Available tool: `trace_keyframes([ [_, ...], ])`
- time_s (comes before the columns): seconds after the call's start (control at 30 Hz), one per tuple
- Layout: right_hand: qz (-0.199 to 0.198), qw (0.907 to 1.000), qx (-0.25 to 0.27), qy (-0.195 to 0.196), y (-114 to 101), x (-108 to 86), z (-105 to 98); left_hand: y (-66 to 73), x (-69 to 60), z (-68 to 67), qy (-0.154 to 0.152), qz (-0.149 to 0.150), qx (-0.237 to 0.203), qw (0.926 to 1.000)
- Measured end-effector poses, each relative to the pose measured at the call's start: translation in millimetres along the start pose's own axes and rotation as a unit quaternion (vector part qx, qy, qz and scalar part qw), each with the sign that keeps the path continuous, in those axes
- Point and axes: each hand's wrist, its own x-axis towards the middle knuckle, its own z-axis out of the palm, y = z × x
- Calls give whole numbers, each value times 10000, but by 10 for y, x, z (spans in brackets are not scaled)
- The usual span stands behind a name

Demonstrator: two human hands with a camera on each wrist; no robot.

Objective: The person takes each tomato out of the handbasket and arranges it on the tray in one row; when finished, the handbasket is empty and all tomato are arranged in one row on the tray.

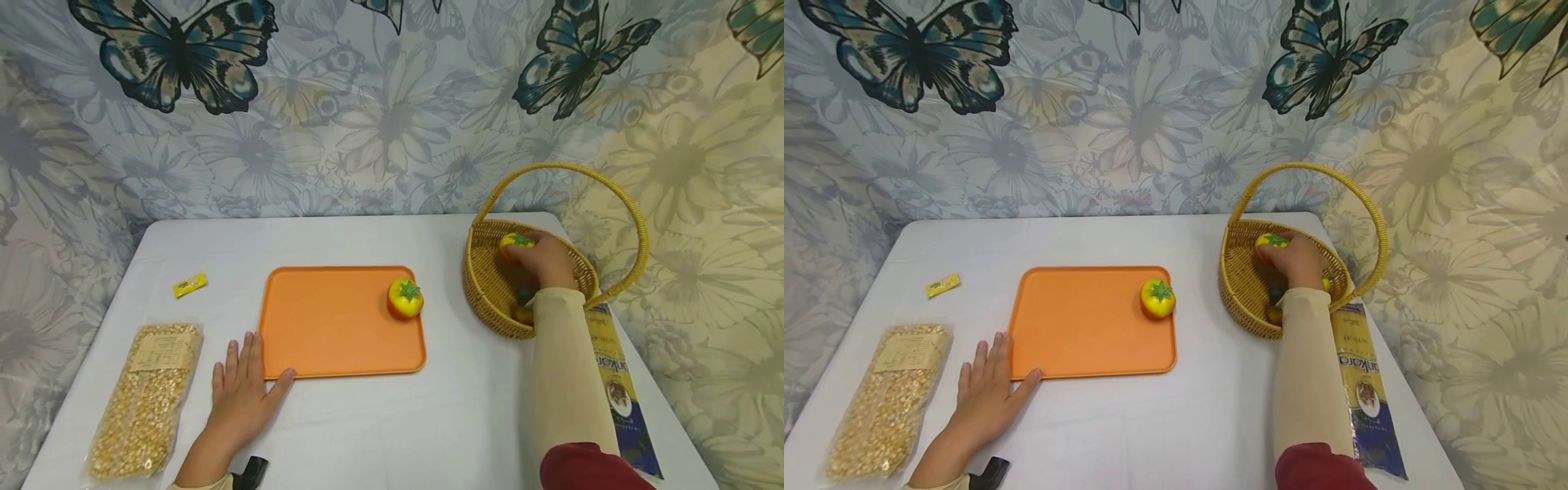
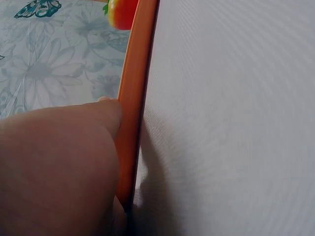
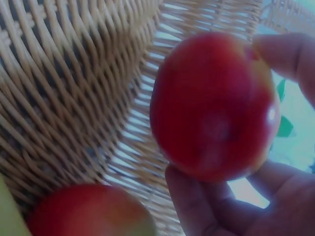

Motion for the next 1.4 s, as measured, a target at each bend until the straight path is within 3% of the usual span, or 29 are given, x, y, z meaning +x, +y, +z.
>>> trace_keyframes([
  [0.23, 112, 9987, 488, 3, -154, -155, -49, 2, 1, 4, -14, -11, -13, 10000],
  [0.6, -41, 9986, 475, 234, -420, -372, -52, 1, 0, -9, -9, -20, -3, 10000],
  [0.73, -265, 9977, 482, 408, -580, -481, -3, 5, -7, -12, 10, -16, -25, 10000],
  [0.9, -956, 9900, 609, 838, -810, -605, 178, 6, -6, -7, 20, -12, -40, 10000],
  [1.03, -1627, 9791, 717, 993, -1025, -695, 470, 5, 3, -5, 19, 6, -22, 10000],
  [1.13, -2292, 9675, 570, 900, -1169, -776, 724, 0, 14, -1, 45, 35, 4, 10000],
  [1.27, -3202, 9450, 244, 628, -1289, -879, 1050, -2, 19, 2, 69, 55, -5, 10000],
  [1.4, -3661, 9299, 313, 186, -1353, -980, 1315, -9, 7, 6, 62, 36, 5, 10000],
])
